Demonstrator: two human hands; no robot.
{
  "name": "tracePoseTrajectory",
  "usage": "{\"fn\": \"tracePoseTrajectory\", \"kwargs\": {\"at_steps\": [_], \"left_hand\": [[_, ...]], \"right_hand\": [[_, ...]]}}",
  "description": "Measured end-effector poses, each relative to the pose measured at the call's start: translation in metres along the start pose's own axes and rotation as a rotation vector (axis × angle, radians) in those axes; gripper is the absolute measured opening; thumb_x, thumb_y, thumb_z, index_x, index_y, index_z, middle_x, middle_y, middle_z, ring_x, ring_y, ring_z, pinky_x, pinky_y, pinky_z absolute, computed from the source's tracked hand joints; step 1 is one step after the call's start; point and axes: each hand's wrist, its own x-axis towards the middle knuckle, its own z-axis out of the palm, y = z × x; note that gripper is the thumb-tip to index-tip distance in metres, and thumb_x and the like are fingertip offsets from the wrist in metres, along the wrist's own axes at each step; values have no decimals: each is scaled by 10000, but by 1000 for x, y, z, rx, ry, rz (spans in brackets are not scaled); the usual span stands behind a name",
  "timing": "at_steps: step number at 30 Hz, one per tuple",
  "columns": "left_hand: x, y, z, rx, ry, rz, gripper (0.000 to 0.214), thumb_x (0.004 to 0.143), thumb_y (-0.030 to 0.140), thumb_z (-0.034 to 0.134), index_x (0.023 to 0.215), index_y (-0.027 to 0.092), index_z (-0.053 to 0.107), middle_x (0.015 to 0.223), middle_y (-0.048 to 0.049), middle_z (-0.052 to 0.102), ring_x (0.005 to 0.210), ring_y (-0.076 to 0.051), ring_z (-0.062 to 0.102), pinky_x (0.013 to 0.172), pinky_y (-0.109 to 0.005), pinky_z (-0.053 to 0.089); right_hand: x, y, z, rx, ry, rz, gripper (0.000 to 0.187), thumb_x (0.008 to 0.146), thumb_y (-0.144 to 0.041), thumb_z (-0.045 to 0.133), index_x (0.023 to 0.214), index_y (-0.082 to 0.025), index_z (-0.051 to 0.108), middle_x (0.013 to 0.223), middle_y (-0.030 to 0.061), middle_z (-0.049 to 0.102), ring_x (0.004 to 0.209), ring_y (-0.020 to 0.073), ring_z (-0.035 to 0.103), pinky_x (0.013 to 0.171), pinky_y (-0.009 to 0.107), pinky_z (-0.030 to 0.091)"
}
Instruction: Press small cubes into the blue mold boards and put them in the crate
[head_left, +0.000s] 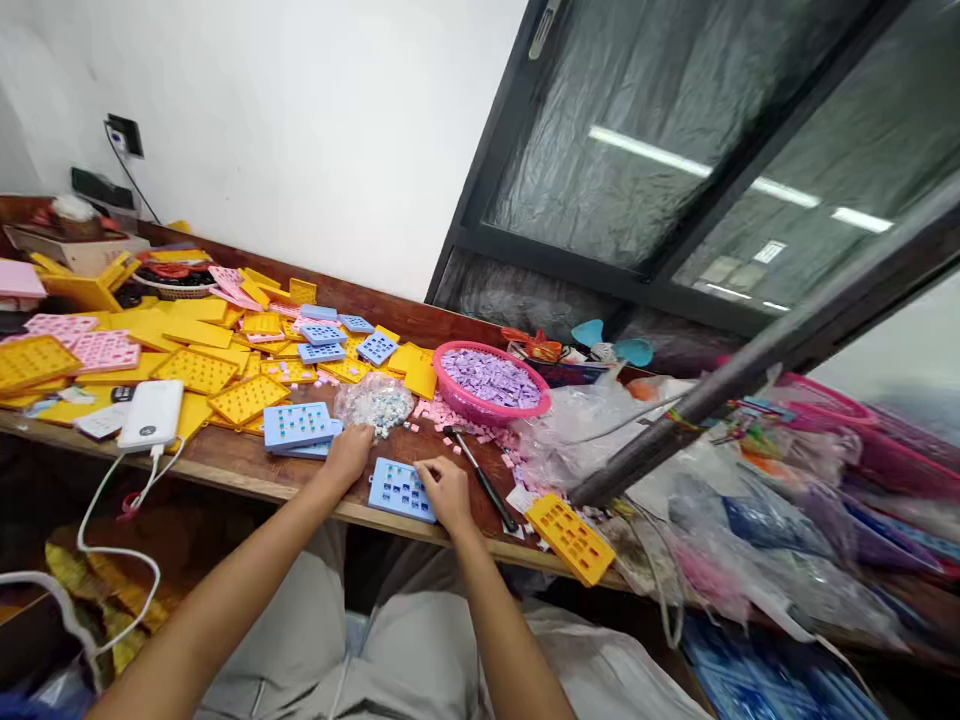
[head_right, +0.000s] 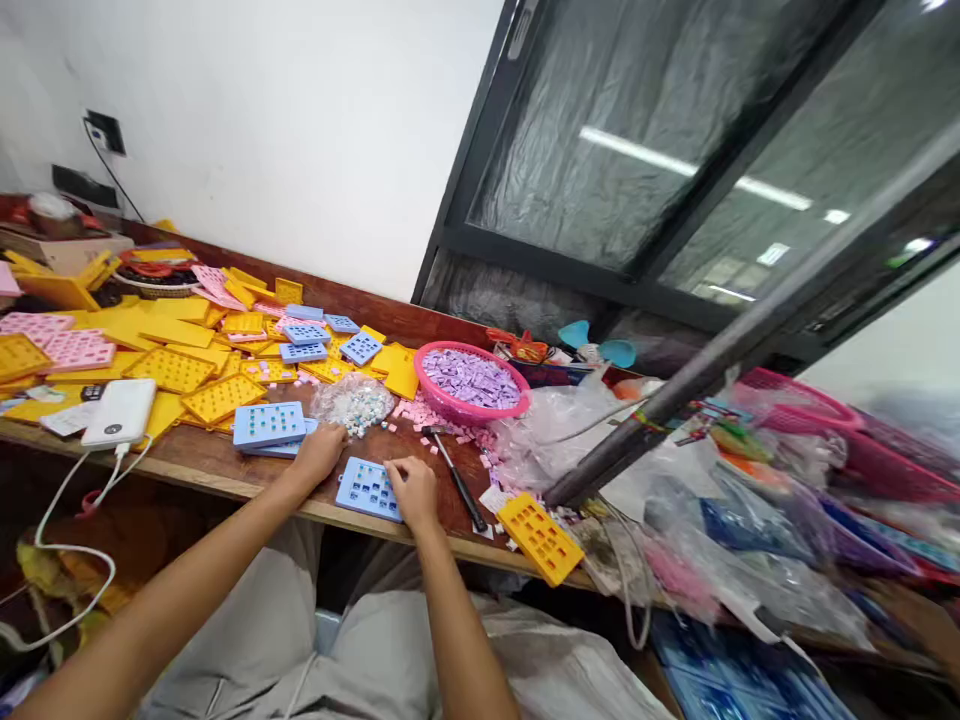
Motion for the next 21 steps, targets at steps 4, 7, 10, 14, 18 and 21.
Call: {"fn": "tracePoseTrajectory", "kwargs": {"at_steps": [4, 7, 10, 14, 18, 21], "left_hand": [[-3, 0, -5, -7, 10, 19, 161, 992, 198, 503, 1037, 165, 654, 1105, -121, 670, 1072, -243, 603, 926, -329, 444], [-5, 1, -6, -16, 32, 38, 195, 983, 189, 517, 1125, 171, 649, 1161, -122, 653, 1115, -243, 594, 940, -329, 449], [-6, 1, -7, -36, 46, 64, 201, 972, 180, 519, 1088, 168, 682, 1127, -124, 650, 1119, -254, 596, 938, -340, 460], [-9, 1, -12, -113, 81, 102, 184, 942, 158, 543, 1027, 166, 705, 1099, -114, 654, 1110, -253, 599, 938, -346, 469], [-16, 3, -24, -251, 91, 155, 182, 919, 177, 600, 1069, 176, 703, 1059, -67, 696, 986, -190, 643, 888, -290, 493], [-29, 6, -29, -483, 33, 222, 154, 884, 261, 684, 1006, 180, 733, 958, -39, 733, 840, -162, 661, 792, -258, 506]], "right_hand": [[60, -19, 22, -11, -34, 23, 292, 983, -389, 543, 988, -208, 773, 1026, 65, 780, 947, 212, 705, 851, 275, 499], [95, -30, 37, -58, -76, 102, 267, 907, -432, 657, 852, -204, 786, 906, 89, 785, 887, 244, 716, 793, 297, 501], [114, -38, 48, -93, -109, 159, 169, 794, -369, 781, 761, -204, 778, 907, 107, 783, 914, 267, 714, 798, 310, 498], [119, -43, 50, -58, -148, 144, 73, 686, -175, 813, 727, -223, 776, 910, 81, 787, 938, 271, 716, 838, 323, 503], [104, -34, 32, 68, -147, 64, 174, 647, -62, 758, 734, -210, 787, 880, 74, 791, 924, 273, 725, 880, 342, 516], [75, -16, 7, 213, -107, 2, 186, 712, -122, 732, 858, -211, 804, 954, 60, 797, 941, 247, 729, 903, 333, 533]]}}
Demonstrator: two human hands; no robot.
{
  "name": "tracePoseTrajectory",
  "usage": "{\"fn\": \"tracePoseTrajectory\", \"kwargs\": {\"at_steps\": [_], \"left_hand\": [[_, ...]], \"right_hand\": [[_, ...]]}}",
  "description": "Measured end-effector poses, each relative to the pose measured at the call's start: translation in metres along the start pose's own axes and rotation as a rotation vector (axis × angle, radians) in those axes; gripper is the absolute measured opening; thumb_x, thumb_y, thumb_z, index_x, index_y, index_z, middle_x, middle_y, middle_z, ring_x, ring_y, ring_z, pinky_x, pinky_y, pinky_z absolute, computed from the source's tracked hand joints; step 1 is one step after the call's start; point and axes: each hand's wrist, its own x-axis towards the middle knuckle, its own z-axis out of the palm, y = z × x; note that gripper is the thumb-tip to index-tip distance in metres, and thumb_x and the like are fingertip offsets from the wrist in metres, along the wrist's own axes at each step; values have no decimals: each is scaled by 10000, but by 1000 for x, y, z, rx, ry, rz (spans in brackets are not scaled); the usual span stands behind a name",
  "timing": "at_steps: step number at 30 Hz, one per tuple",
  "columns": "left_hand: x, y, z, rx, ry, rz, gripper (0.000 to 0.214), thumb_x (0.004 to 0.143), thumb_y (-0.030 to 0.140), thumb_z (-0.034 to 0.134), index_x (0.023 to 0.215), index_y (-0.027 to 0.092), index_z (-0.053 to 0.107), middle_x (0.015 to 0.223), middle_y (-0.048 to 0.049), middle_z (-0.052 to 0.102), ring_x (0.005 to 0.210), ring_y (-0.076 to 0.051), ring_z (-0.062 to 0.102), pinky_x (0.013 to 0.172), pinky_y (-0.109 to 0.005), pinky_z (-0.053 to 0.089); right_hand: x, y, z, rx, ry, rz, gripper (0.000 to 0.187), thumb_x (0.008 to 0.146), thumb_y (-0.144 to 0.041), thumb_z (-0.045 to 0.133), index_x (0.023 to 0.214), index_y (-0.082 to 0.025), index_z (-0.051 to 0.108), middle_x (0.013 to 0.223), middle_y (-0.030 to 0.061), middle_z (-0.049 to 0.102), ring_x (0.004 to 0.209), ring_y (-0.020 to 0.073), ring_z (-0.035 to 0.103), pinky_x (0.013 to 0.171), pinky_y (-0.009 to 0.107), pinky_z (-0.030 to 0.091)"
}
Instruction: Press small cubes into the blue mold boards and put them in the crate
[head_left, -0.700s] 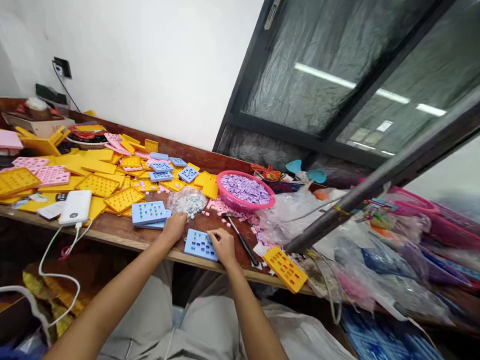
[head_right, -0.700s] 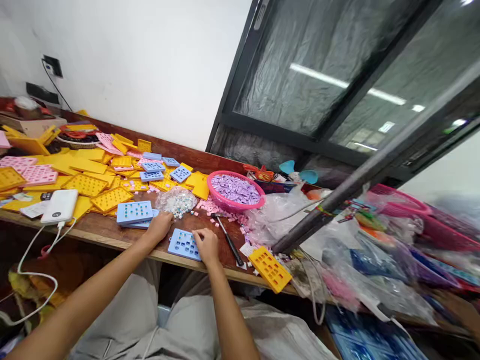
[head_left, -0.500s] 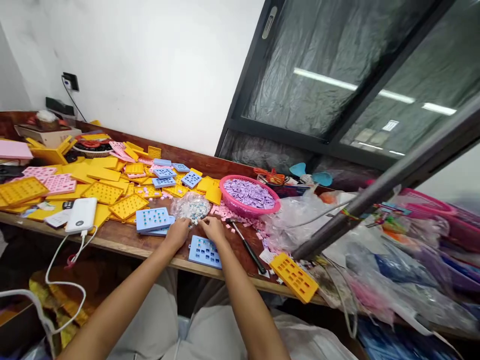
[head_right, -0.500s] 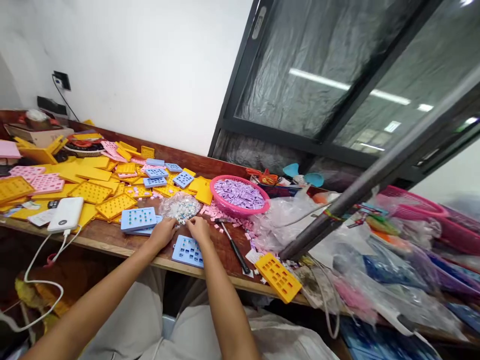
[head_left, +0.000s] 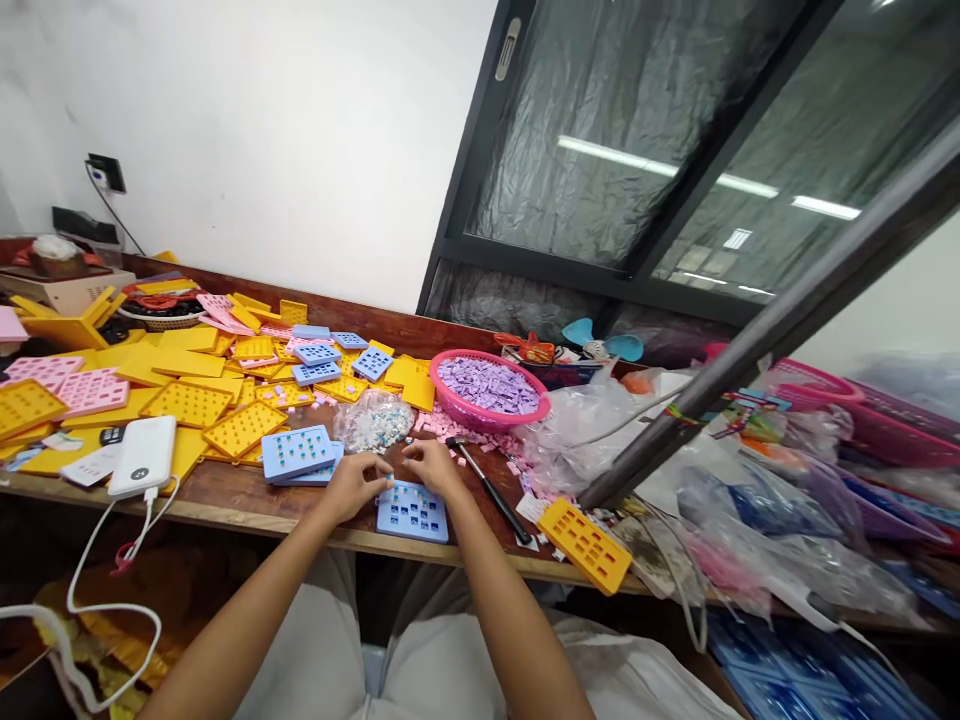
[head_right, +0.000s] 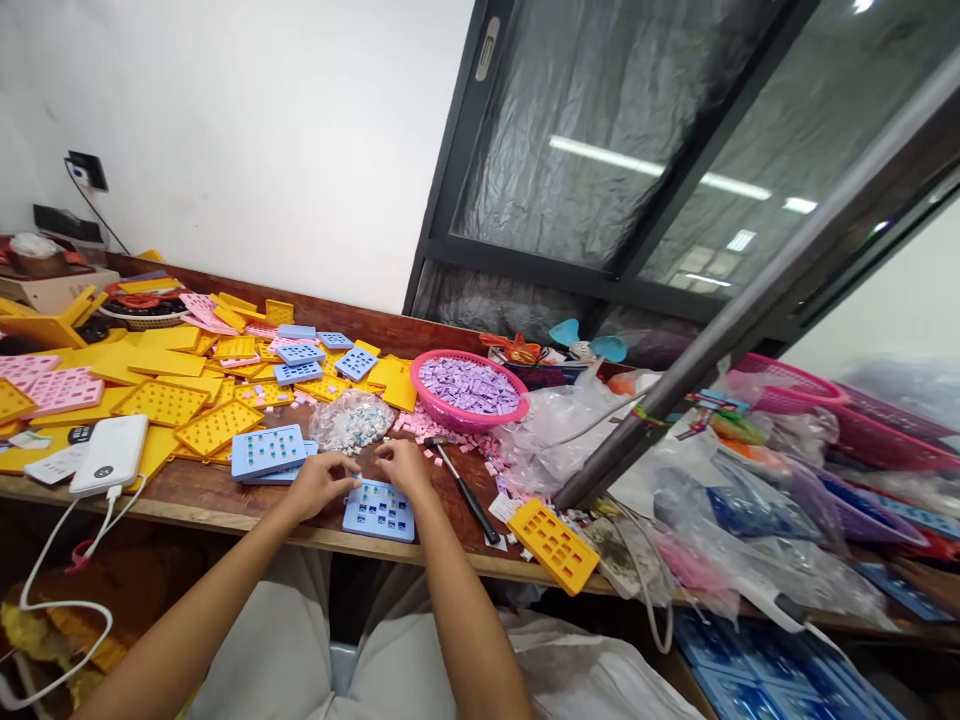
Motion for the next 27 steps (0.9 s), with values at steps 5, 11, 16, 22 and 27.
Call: {"fn": "tracePoseTrajectory", "kwargs": {"at_steps": [5, 11, 16, 22, 27], "left_hand": [[-19, 6, 14, -190, -74, -36, 129, 779, 257, 786, 892, 193, 782, 936, -34, 758, 845, -178, 667, 815, -276, 485], [-24, 6, 30, -67, -47, -71, 145, 799, 257, 754, 935, 224, 793, 979, -28, 731, 821, -166, 648, 770, -274, 464], [-27, 13, 28, 37, -45, -42, 144, 854, 256, 698, 964, 240, 790, 1011, -28, 719, 892, -176, 659, 815, -278, 469], [-30, 33, 25, 304, -86, 80, 188, 948, 265, 598, 992, 255, 781, 1009, -51, 727, 988, -213, 629, 881, -309, 457], [-29, 45, 25, 468, -118, 84, 246, 972, 237, 542, 943, 232, 787, 943, -83, 723, 924, -234, 602, 848, -339, 449]], "right_hand": [[-73, 29, -23, 200, 117, -3, 308, 849, -369, 674, 1046, -155, 773, 1033, 119, 782, 924, 266, 736, 834, 386, 588], [-109, 41, -13, 253, 160, -14, 248, 825, -366, 717, 1002, -206, 787, 1020, 95, 776, 944, 265, 714, 876, 400, 561], [-107, 37, -19, 171, 129, -109, 187, 875, -298, 668, 1009, -231, 779, 1008, 74, 759, 978, 249, 670, 915, 392, 513], [-103, 35, -28, 29, 54, -201, 164, 912, -224, 634, 972, -233, 787, 982, 75, 770, 955, 248, 657, 892, 392, 514], [-117, 31, -18, -145, 98, -252, 265, 991, -236, 532, 1106, -243, 770, 1073, 90, 758, 1062, 274, 619, 970, 438, 503]]}}
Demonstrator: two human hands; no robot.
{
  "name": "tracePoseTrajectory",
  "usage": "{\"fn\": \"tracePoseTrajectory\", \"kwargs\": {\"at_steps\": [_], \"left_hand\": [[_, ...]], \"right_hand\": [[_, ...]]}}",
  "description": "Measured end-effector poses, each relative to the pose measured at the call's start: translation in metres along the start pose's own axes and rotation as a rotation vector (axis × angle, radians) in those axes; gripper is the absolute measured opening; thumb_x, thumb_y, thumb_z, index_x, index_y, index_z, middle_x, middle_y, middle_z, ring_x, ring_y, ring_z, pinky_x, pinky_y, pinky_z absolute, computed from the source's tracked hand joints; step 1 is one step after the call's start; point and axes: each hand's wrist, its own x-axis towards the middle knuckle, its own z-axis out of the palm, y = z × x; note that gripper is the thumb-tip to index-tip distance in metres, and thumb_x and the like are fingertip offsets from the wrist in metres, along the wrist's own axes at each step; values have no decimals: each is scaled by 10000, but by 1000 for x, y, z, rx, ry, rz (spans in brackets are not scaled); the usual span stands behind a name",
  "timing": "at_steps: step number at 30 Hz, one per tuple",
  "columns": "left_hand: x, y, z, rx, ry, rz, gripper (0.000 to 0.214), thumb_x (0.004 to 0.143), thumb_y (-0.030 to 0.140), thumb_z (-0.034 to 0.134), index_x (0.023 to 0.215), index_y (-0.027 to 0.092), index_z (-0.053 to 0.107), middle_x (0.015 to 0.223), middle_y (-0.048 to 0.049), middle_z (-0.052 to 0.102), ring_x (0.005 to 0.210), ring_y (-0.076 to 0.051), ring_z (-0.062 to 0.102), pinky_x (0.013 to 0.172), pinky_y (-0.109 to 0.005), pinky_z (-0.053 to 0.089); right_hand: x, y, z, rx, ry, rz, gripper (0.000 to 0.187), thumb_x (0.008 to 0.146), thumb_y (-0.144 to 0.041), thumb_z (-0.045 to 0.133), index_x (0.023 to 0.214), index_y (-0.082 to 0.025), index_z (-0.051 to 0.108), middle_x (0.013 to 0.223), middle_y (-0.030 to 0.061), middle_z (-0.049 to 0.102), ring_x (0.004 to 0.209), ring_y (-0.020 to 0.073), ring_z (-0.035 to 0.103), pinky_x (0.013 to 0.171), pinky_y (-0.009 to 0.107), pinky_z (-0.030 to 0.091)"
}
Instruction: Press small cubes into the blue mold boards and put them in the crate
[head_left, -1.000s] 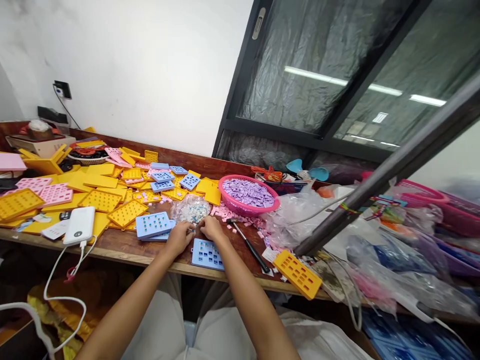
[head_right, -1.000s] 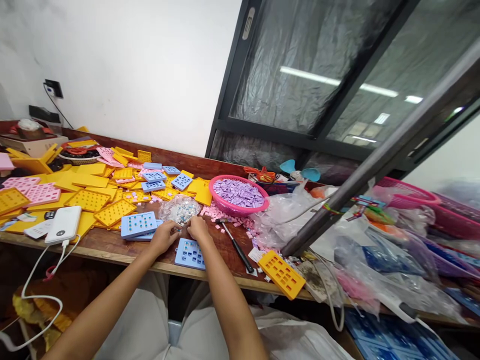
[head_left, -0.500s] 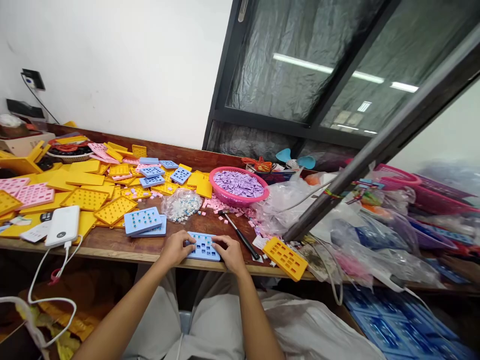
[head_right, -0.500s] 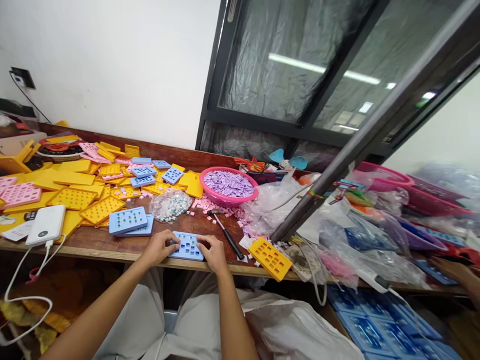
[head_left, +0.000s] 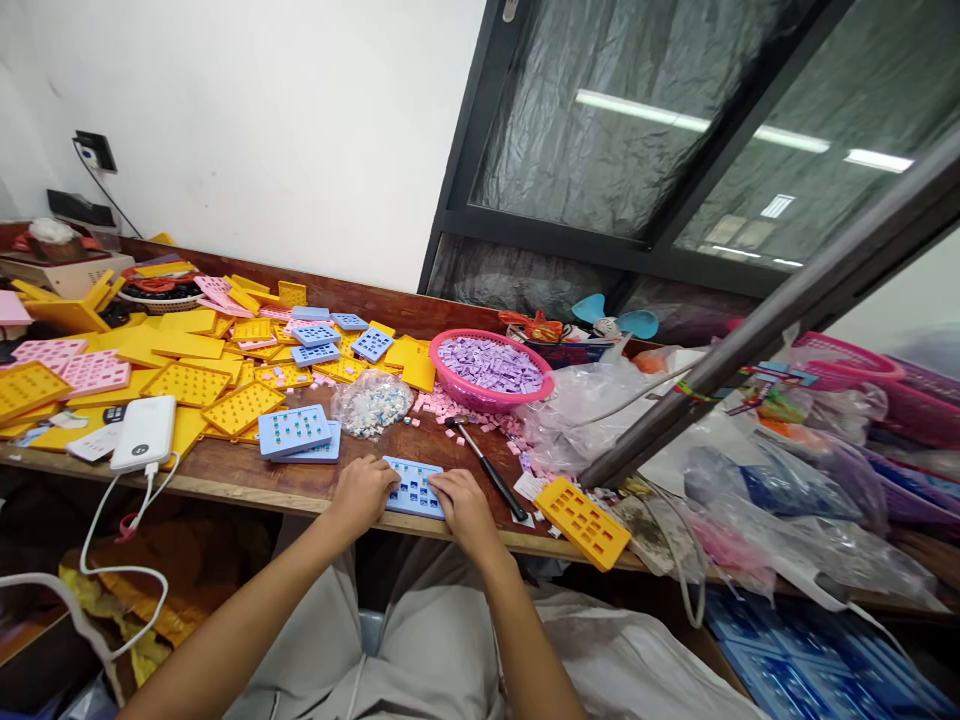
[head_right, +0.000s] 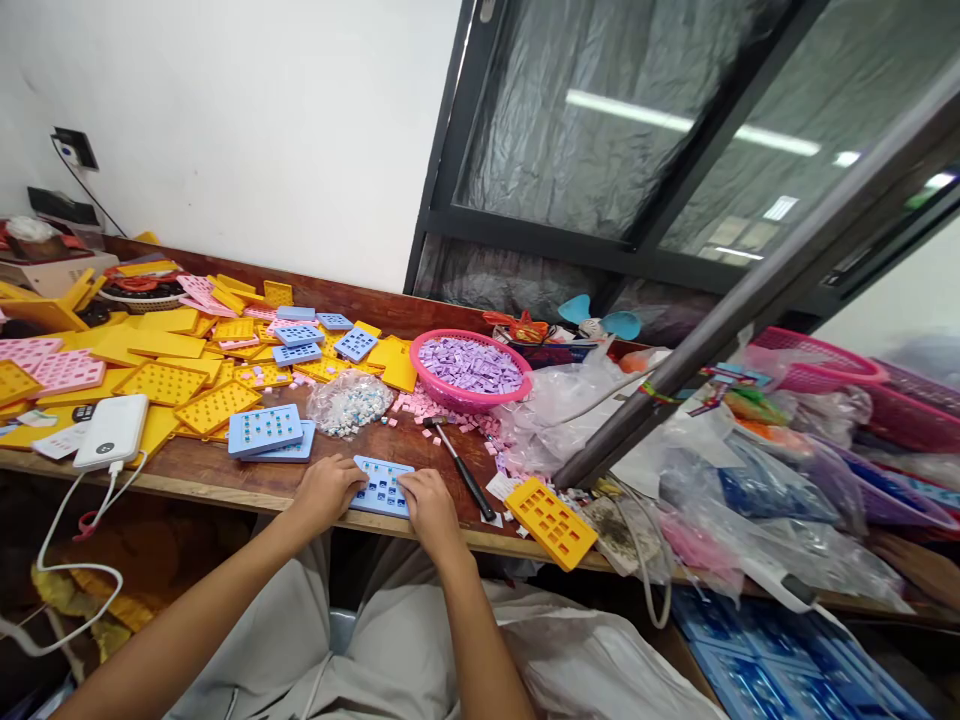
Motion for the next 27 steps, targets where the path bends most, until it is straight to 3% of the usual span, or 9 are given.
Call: {"fn": "tracePoseTrajectory", "kwargs": {"at_steps": [5, 13, 19, 23, 27], "left_hand": [[2, -4, 0, -93, -13, 2, 224, 962, 218, 555, 952, 230, 778, 980, -74, 728, 930, -234, 588, 853, -350, 431], [-5, 9, 5, 183, -32, 88, 228, 979, 160, 479, 998, 190, 705, 1076, -125, 664, 1044, -279, 532, 881, -409, 399], [-26, 24, 8, 215, -5, 188, 343, 1028, 286, 384, 1143, 130, 667, 1218, -162, 620, 1120, -295, 526, 979, -455, 379], [-34, 24, 14, 224, -5, 219, 368, 1002, 277, 408, 1235, 116, 643, 1334, -170, 581, 1210, -304, 500, 1028, -449, 366], [-38, 22, 20, 198, 3, 220, 422, 1007, 272, 382, 1308, 79, 606, 1378, -202, 554, 1242, -322, 492, 994, -454, 384]], "right_hand": [[-21, -14, 12, -150, 64, 42, 373, 1042, -295, 427, 1342, -258, 647, 1370, 99, 627, 1313, 293, 501, 1097, 498, 412], [-26, -16, 17, -199, 37, 42, 401, 1056, -313, 380, 1391, -258, 594, 1350, 99, 638, 1288, 283, 534, 1095, 476, 389], [-28, -13, 14, -146, 31, 58, 394, 1049, -339, 396, 1365, -252, 613, 1364, 101, 631, 1284, 300, 536, 1059, 481, 413], [2, -2, 5, -32, 42, 88, 311, 1023, -350, 458, 1183, -254, 708, 1147, 99, 714, 1078, 283, 633, 946, 426, 483], [68, 16, 9, 0, -15, 90, 276, 956, -282, 571, 1190, -199, 693, 1147, 105, 710, 1021, 245, 652, 934, 366, 486]]}}
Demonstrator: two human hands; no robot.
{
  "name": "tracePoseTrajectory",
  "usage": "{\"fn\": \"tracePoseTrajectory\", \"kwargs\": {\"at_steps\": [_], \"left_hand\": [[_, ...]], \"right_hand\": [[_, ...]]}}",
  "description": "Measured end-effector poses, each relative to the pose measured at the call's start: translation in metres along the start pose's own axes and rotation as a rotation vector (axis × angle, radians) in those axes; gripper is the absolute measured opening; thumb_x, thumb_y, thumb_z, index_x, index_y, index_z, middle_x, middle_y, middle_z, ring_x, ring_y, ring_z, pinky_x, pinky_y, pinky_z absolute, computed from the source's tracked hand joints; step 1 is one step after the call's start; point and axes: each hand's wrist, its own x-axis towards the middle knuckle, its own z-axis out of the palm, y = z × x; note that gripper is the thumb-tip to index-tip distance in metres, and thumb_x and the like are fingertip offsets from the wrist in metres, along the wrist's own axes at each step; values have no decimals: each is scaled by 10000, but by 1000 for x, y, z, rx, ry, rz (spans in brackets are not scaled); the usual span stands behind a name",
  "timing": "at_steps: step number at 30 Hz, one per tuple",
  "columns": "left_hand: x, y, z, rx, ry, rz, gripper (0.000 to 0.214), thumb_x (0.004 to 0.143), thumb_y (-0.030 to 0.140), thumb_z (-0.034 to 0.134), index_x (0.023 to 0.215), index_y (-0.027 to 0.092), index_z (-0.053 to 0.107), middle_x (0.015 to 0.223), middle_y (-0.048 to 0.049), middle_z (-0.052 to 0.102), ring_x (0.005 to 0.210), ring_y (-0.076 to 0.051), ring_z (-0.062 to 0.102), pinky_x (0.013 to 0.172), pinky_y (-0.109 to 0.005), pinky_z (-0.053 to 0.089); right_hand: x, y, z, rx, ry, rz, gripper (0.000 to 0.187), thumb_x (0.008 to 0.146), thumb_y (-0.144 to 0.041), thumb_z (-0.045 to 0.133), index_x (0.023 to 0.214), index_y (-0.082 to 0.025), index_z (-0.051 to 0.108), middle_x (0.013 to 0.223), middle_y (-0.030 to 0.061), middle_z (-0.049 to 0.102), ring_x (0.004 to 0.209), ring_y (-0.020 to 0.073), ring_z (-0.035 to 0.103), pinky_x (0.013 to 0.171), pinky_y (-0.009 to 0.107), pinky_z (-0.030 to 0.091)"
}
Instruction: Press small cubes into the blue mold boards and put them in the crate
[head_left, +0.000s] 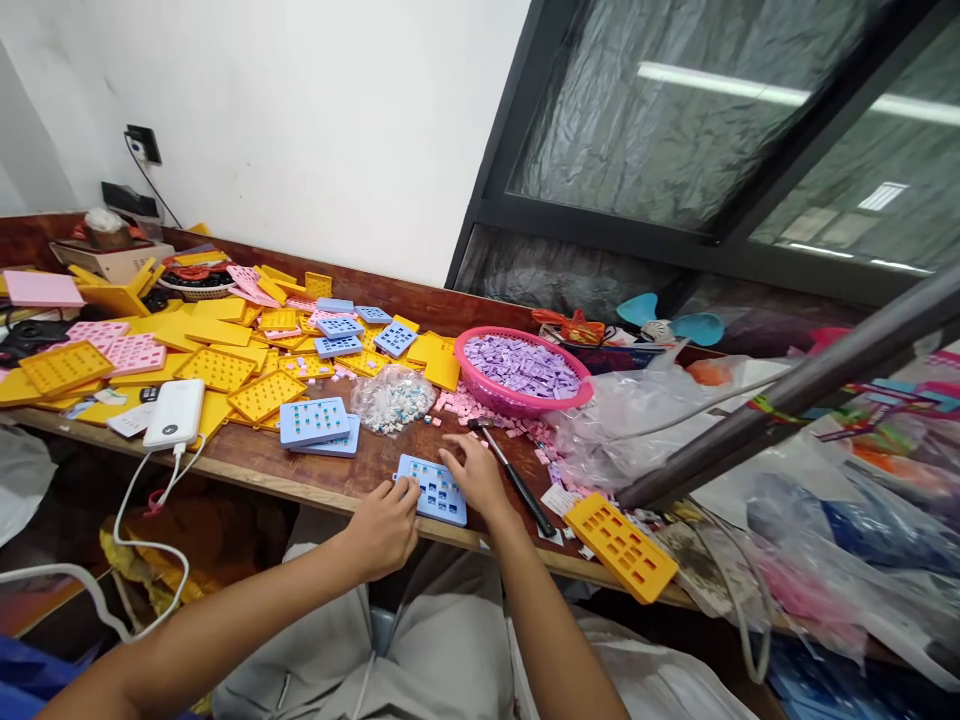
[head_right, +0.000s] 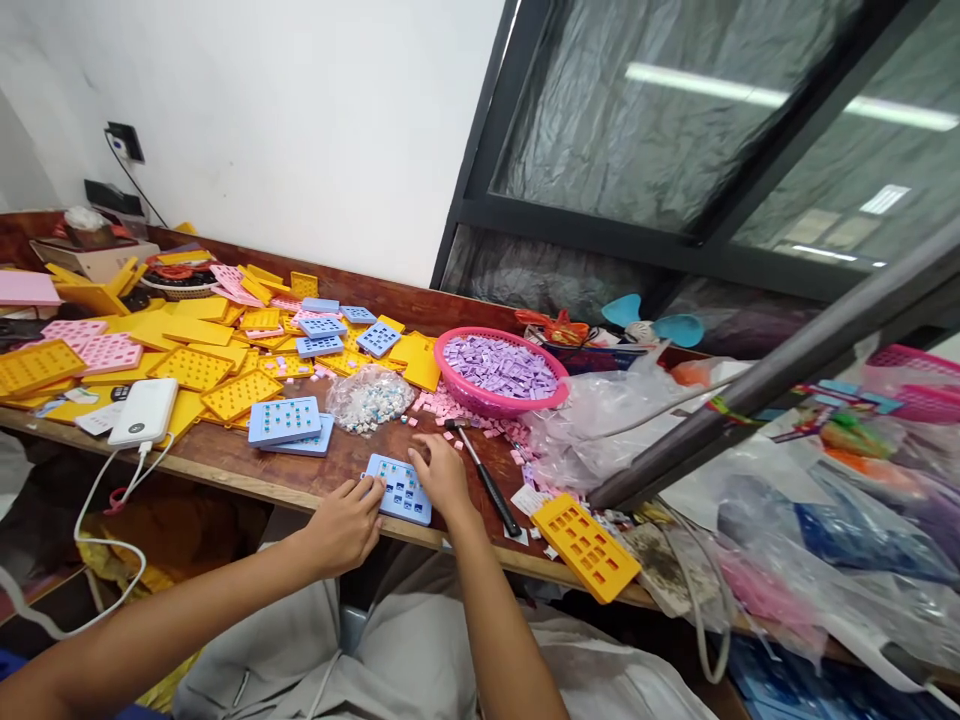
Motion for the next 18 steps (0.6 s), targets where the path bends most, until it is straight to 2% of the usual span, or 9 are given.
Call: {"fn": "tracePoseTrajectory", "kwargs": {"at_steps": [4, 7, 10, 12, 14, 18], "left_hand": [[1, 0, -3, -21, 13, -34, 434, 1010, 300, 391, 1358, 106, 564, 1369, -193, 558, 1249, -320, 489, 1001, -457, 396], [13, -15, -13, -91, -6, -79, 344, 1028, 343, 397, 1197, 164, 637, 1174, -140, 629, 1092, -278, 563, 950, -422, 442], [32, -48, -23, -152, 17, -179, 282, 1028, 229, 383, 1118, 199, 648, 1101, -94, 635, 1040, -224, 583, 933, -349, 468], [48, -72, -25, -108, 16, -312, 298, 1010, 151, 373, 1138, 191, 640, 1152, -103, 629, 1084, -217, 584, 939, -325, 472], [63, -92, -22, -42, -35, -434, 297, 1001, 128, 376, 1113, 165, 648, 1154, -131, 631, 1079, -235, 598, 917, -337, 482], [86, -111, -8, -9, -115, -507, 271, 986, 140, 417, 1007, 120, 687, 1063, -166, 651, 974, -249, 639, 855, -347, 496]], "right_hand": [[65, 17, 17, -11, -67, -10, 252, 857, -189, 681, 1103, -202, 736, 1094, 82, 734, 1005, 226, 662, 931, 327, 469], [91, 26, 29, -14, -72, -8, 187, 837, -185, 707, 1016, -205, 759, 1027, 72, 745, 961, 217, 668, 895, 307, 469], [96, 34, 39, 0, -35, 2, 86, 827, -206, 712, 898, -196, 759, 957, 76, 740, 933, 228, 659, 883, 326, 467], [94, 39, 41, 31, -8, 5, 35, 796, -216, 727, 816, -193, 745, 905, 73, 734, 918, 235, 653, 884, 338, 468], [91, 44, 40, 80, 18, 17, 41, 775, -234, 724, 781, -194, 732, 862, 61, 732, 863, 227, 656, 853, 336, 483], [84, 45, 28, 199, 90, 69, 200, 819, -301, 641, 938, -177, 743, 837, 62, 744, 736, 214, 669, 728, 328, 526]]}}
